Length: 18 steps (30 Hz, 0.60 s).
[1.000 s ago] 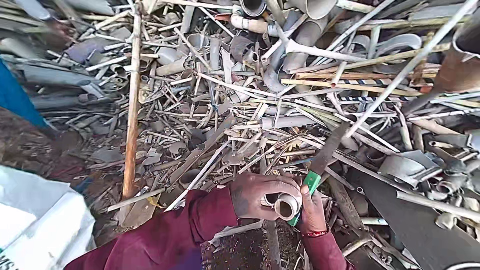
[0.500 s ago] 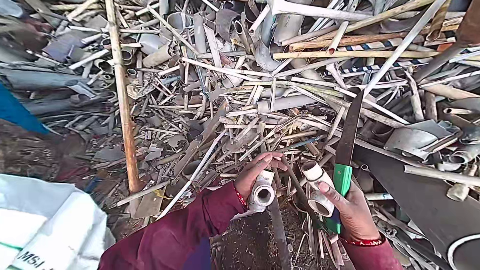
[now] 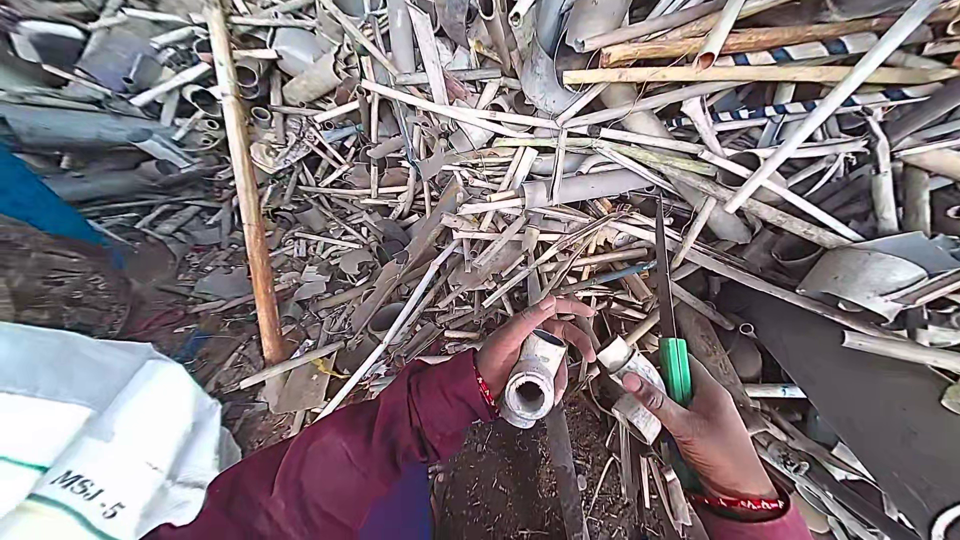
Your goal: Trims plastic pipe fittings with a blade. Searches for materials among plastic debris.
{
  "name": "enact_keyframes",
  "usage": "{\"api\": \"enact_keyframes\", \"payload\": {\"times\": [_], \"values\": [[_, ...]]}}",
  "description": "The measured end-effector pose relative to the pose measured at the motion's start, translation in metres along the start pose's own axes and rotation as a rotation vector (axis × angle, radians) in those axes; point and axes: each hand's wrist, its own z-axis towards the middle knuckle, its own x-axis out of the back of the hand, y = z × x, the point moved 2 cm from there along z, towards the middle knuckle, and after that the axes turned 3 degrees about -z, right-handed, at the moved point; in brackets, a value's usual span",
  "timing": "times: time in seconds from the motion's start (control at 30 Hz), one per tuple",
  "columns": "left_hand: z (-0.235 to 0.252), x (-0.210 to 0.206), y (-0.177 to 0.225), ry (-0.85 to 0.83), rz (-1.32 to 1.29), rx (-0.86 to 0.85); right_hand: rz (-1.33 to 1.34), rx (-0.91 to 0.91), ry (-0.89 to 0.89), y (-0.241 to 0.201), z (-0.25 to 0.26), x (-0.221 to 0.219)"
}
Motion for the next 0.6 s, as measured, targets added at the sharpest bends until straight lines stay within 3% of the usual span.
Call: {"api": "enact_keyframes", "payload": {"times": [0.33, 0.6], "values": [[-0.0007, 0.0025, 0.0021, -0.227, -0.168, -0.017, 0.074, -0.011, -0.005, 0.0014, 0.0009, -0.0023], [-0.0022, -0.0019, 0.0034, -0.188, -0.292, 0.039, 0.041, -0.02, -0.013, 0.0021, -0.0003, -0.004]]}}
